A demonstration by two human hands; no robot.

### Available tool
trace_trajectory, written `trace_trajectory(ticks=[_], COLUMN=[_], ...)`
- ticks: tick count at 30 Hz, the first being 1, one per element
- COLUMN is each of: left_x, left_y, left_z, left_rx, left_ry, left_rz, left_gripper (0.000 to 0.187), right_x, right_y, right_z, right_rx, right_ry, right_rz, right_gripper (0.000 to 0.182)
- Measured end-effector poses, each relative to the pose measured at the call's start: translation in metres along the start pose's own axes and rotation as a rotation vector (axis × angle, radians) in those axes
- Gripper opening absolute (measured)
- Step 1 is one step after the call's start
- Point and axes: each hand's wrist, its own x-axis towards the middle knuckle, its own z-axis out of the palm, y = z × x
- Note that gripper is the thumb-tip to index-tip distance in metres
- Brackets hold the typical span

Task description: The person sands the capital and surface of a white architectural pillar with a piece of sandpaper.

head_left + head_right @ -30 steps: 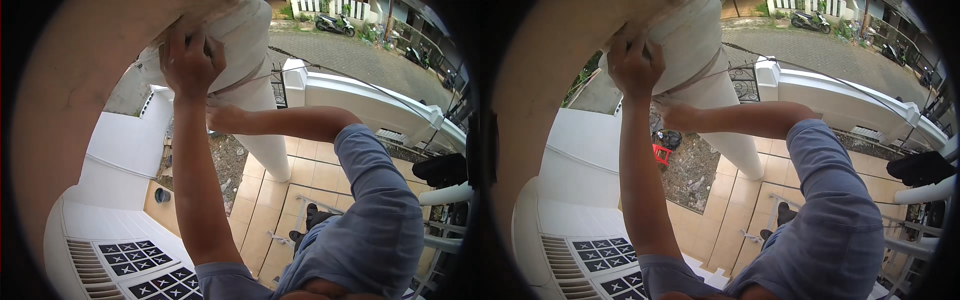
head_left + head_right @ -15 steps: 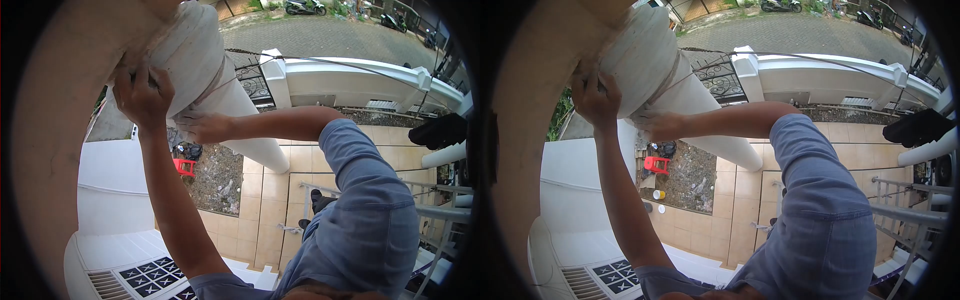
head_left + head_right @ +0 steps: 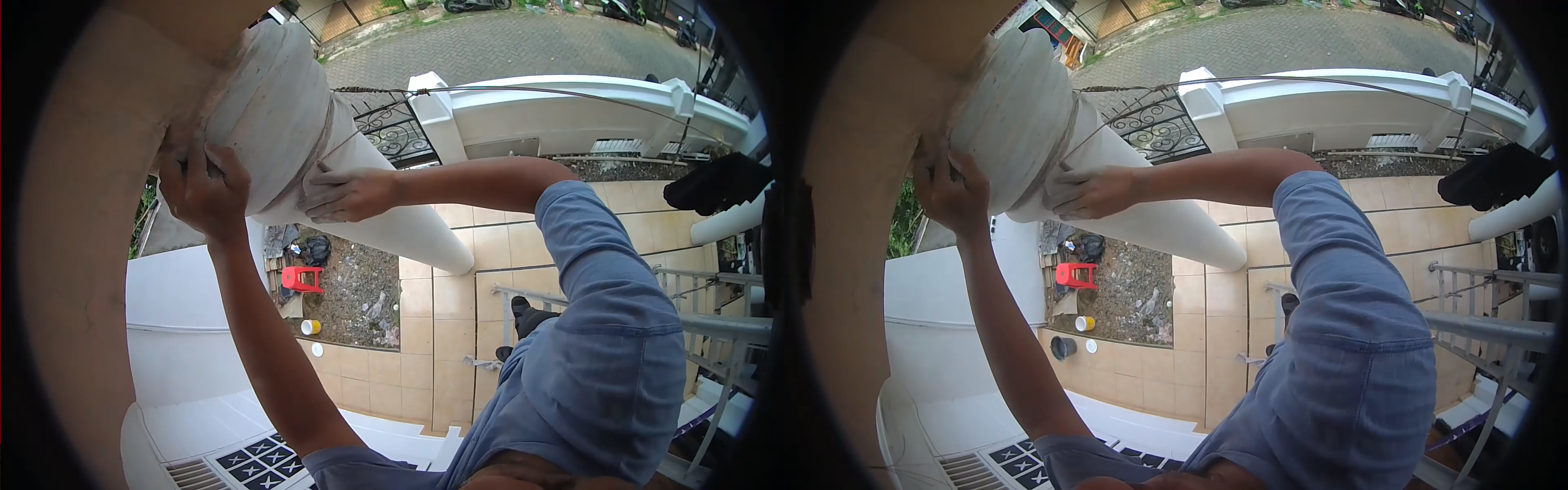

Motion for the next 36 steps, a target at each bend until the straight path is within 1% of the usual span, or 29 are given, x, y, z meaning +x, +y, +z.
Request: trace_trajectory(ticks=[1,2,4,6,8,9,11,12,14,15,16,17,18,19,20,22,23,25,26,27,28,29,30,32,33,34,36], left_x=[-0.002,-0.004,-0.004,0.000,-0.001,-0.002,-0.002,-0.004,-0.002,0.001,0.001,-0.002,-0.003,-0.002,0.000,-0.002,-0.006,-0.004,-0.005,-0.005,-0.003,-0.001,0.000,0.000,-0.001,0.000,-0.002], left_y=[0.001,-0.001,-0.002,0.001,0.000,-0.001,-0.001,-0.001,0.001,0.005,0.008,0.009,0.007,0.004,0.003,0.004,-0.004,-0.001,0.003,0.006,0.010,0.011,0.009,0.005,0.004,0.005,0.009], left_z=[0.002,0.005,0.007,-0.001,0.000,0.000,-0.001,-0.005,-0.011,-0.010,-0.010,-0.010,-0.008,-0.007,-0.007,-0.008,-0.008,-0.008,-0.007,-0.009,-0.008,-0.006,-0.005,-0.007,-0.008,-0.005,-0.002], left_rx=[0.009,0.059,0.095,0.031,0.024,0.034,0.033,0.030,0.039,0.047,0.047,0.048,0.052,0.043,0.043,0.054,0.084,0.141,0.176,0.189,0.135,0.086,0.107,0.056,0.062,0.059,0.058], left_ry=[0.003,-0.021,-0.059,-0.017,-0.020,-0.031,-0.037,-0.080,-0.101,-0.088,-0.084,-0.089,-0.089,-0.065,-0.048,-0.080,-0.131,-0.141,-0.149,-0.156,-0.108,-0.051,-0.048,-0.069,-0.058,-0.037,-0.008], left_rz=[-0.004,-0.009,-0.007,0.007,-0.004,-0.025,-0.051,-0.074,-0.037,-0.023,-0.018,-0.069,-0.116,-0.077,-0.062,-0.123,-0.159,-0.175,-0.216,-0.227,-0.208,-0.186,-0.189,-0.177,-0.187,-0.198,-0.221], left_gripper=[0.027,0.028,0.030,0.030,0.029,0.029,0.029,0.029,0.030,0.030,0.030,0.031,0.033,0.034,0.034,0.037,0.036,0.036,0.035,0.035,0.035,0.034,0.034,0.035,0.035,0.035,0.035], right_x=[-0.027,-0.046,-0.051,-0.020,0.019,0.026,0.033,0.016,-0.043,-0.051,-0.056,-0.059,-0.051,-0.036,-0.023,-0.022,-0.035,-0.048,-0.046,-0.046,-0.048,-0.047,-0.050,-0.060,-0.055,-0.052,-0.054], right_y=[0.020,0.035,0.034,0.002,-0.025,-0.032,-0.034,-0.030,-0.021,-0.023,-0.027,-0.027,-0.028,-0.036,-0.038,-0.025,-0.015,-0.002,-0.006,-0.020,-0.029,-0.029,-0.024,-0.013,-0.020,-0.032,-0.031], right_z=[-0.027,-0.038,-0.025,-0.014,0.017,0.015,0.011,0.006,-0.005,-0.008,-0.010,-0.010,-0.008,-0.007,0.005,0.022,0.026,0.026,0.033,0.038,0.042,0.048,0.049,0.049,0.057,0.061,0.059], right_rx=[0.086,0.037,0.059,0.122,-0.078,-0.090,-0.054,-0.049,0.217,0.215,0.226,0.231,0.210,0.214,0.254,0.240,0.231,0.316,0.332,0.336,0.331,0.383,0.396,0.449,0.473,0.477,0.448], right_ry=[-0.041,-0.070,0.014,0.088,0.084,0.087,0.091,0.102,0.145,0.148,0.209,0.272,0.301,0.325,0.333,0.308,0.314,0.523,0.523,0.509,0.492,0.499,0.505,0.602,0.682,0.704,0.661], right_rz=[0.054,0.081,0.115,0.024,0.066,0.065,0.192,0.207,0.354,0.352,0.416,0.474,0.374,0.335,0.241,0.192,0.182,0.222,0.204,0.285,0.367,0.366,0.349,0.470,0.559,0.642,0.573], right_gripper=[0.035,0.039,0.030,0.029,0.030,0.030,0.032,0.032,0.041,0.041,0.041,0.041,0.042,0.040,0.038,0.035,0.035,0.036,0.036,0.036,0.036,0.040,0.040,0.045,0.045,0.043,0.043])
